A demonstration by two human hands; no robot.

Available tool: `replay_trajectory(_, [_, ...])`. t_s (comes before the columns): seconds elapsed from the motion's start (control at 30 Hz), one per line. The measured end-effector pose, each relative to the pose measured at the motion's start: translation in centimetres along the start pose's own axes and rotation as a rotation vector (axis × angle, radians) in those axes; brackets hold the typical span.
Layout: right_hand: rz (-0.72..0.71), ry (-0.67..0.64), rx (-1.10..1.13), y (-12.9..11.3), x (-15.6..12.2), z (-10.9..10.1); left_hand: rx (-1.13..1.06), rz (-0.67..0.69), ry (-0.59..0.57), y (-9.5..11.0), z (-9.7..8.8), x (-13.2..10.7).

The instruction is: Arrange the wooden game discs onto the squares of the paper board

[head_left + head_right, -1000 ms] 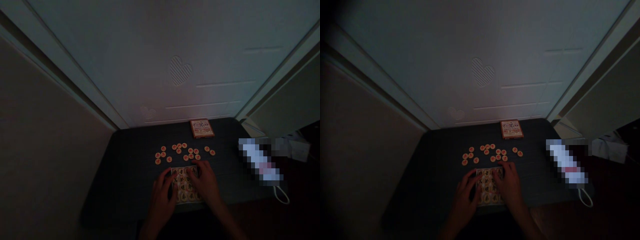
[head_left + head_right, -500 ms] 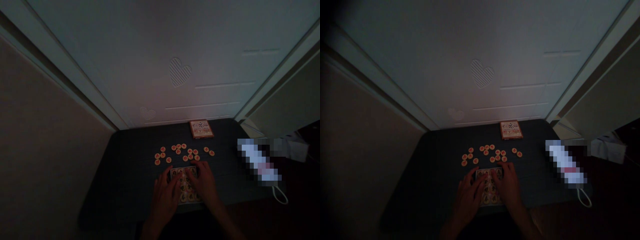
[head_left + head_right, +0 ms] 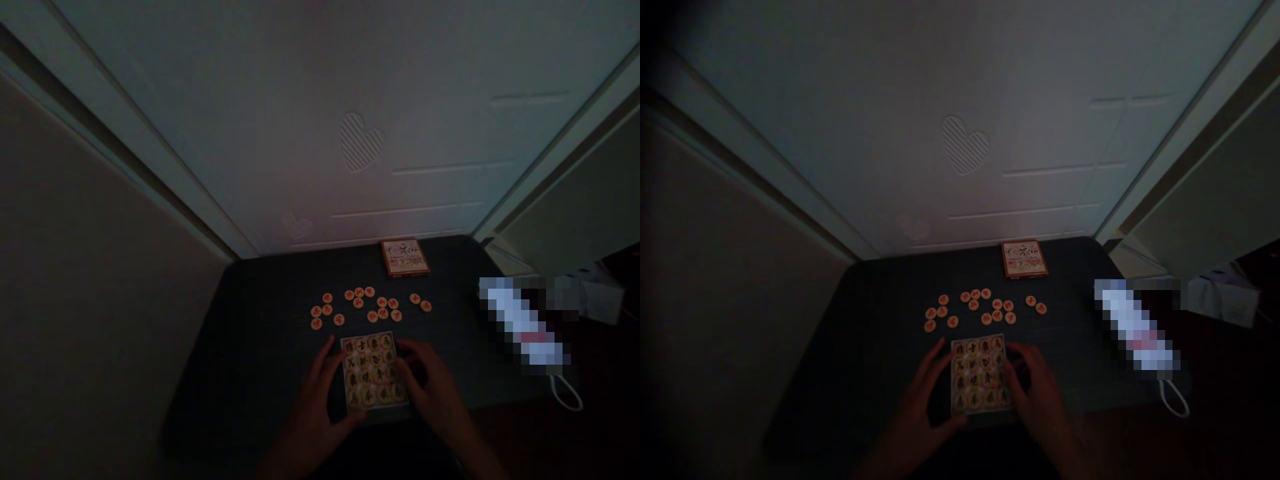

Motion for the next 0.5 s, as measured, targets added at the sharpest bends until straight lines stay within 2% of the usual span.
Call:
replay_trajectory(0.23, [0.001,-0.147,-0.037,0.5,-2.1,0.4,0.029,0.015,0.022,-0.4,0.6,-0.9])
replay_trajectory(0.5, [-0.001,-0.172,-0.021,0.2,-1.9,1.0,-0.003,0.018,0.076,-0.3,0.6,-1.2])
Point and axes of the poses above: each hand's wrist, its own x-axis towards the middle knuckle, its own z-axis out of the palm, y = z × x, the point moved 9 cm from there along x, towards the middle knuckle, and after that the axes turned 5 degrees about y, right-handed, at the moved point
